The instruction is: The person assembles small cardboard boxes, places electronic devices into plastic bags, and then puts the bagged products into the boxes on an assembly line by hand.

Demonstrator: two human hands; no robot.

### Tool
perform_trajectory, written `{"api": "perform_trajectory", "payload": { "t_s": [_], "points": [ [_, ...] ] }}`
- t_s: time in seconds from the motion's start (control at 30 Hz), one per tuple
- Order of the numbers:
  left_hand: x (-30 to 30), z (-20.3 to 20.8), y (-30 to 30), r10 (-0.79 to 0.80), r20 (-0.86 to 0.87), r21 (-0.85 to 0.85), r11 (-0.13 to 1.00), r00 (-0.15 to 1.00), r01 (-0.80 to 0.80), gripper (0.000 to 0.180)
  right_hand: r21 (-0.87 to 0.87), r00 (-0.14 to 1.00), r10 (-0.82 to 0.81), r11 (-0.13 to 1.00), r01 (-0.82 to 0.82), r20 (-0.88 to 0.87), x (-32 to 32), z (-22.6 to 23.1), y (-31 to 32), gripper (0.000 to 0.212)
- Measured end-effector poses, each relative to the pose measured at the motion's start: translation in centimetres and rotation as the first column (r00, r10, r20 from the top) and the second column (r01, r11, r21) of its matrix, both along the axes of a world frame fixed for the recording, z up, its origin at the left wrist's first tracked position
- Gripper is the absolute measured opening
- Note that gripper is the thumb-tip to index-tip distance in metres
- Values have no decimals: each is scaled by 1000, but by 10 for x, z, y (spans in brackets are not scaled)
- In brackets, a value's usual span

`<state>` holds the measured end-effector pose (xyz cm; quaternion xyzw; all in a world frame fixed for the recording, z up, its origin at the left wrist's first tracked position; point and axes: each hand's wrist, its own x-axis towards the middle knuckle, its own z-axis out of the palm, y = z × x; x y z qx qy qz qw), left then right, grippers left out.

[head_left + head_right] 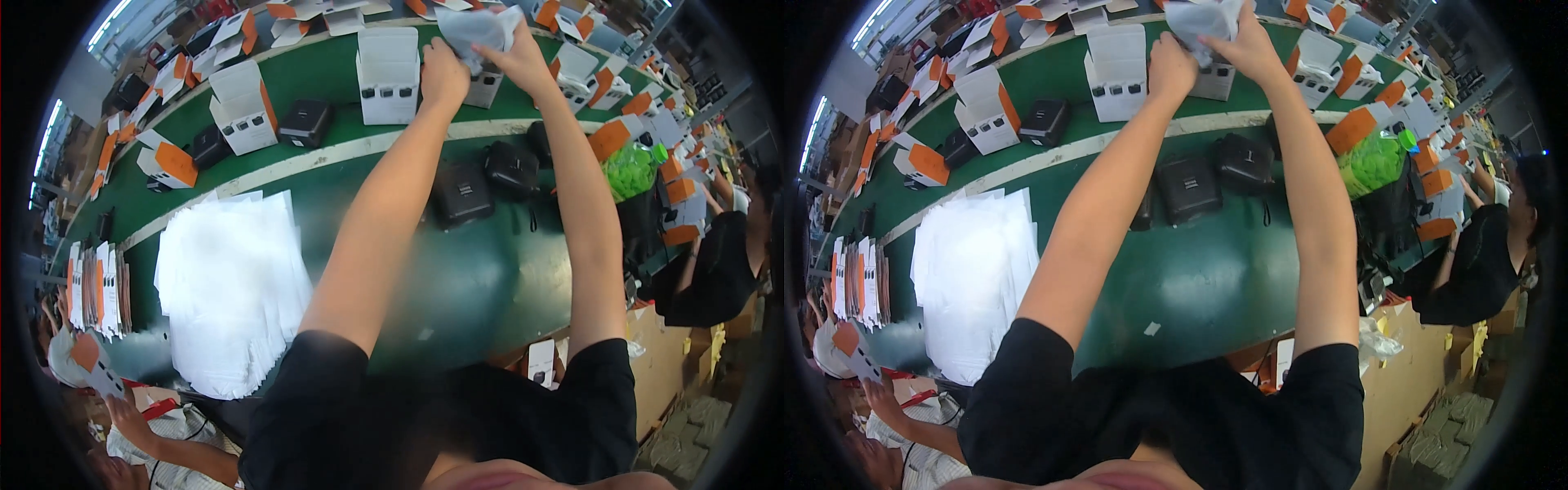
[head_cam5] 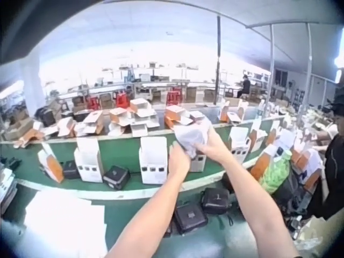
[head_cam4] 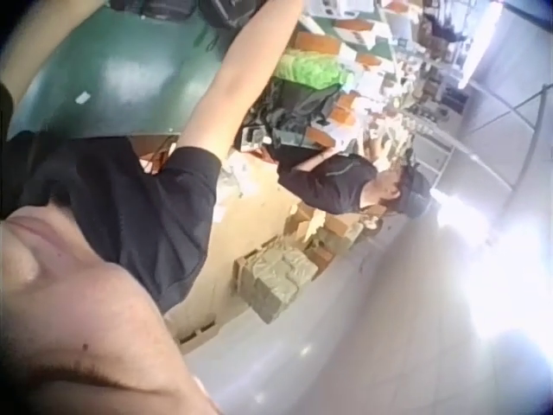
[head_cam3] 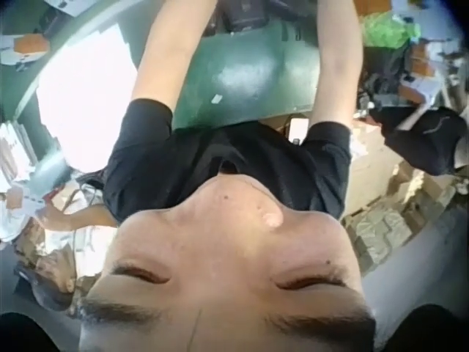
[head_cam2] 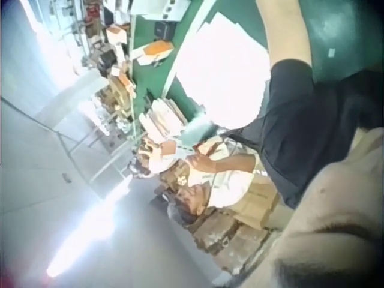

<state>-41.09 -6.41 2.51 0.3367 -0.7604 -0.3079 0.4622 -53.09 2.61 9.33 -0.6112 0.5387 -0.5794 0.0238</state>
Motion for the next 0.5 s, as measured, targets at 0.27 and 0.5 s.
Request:
{"api": "perform_trajectory", "payload": {
  "t_s": [0.27, 0.5],
  "points": [
    [13, -10, -6, -7, -9, 70, 997, 1000, 7, 26, 162, 461, -95, 858, 487, -883, -7, 14, 11, 67],
    [24, 7, -1, -220, -18, 150, 964, 975, 220, 35, 33, 350, -35, 982, 186, -936, -15, -27, -2, 41]
  ]
}}
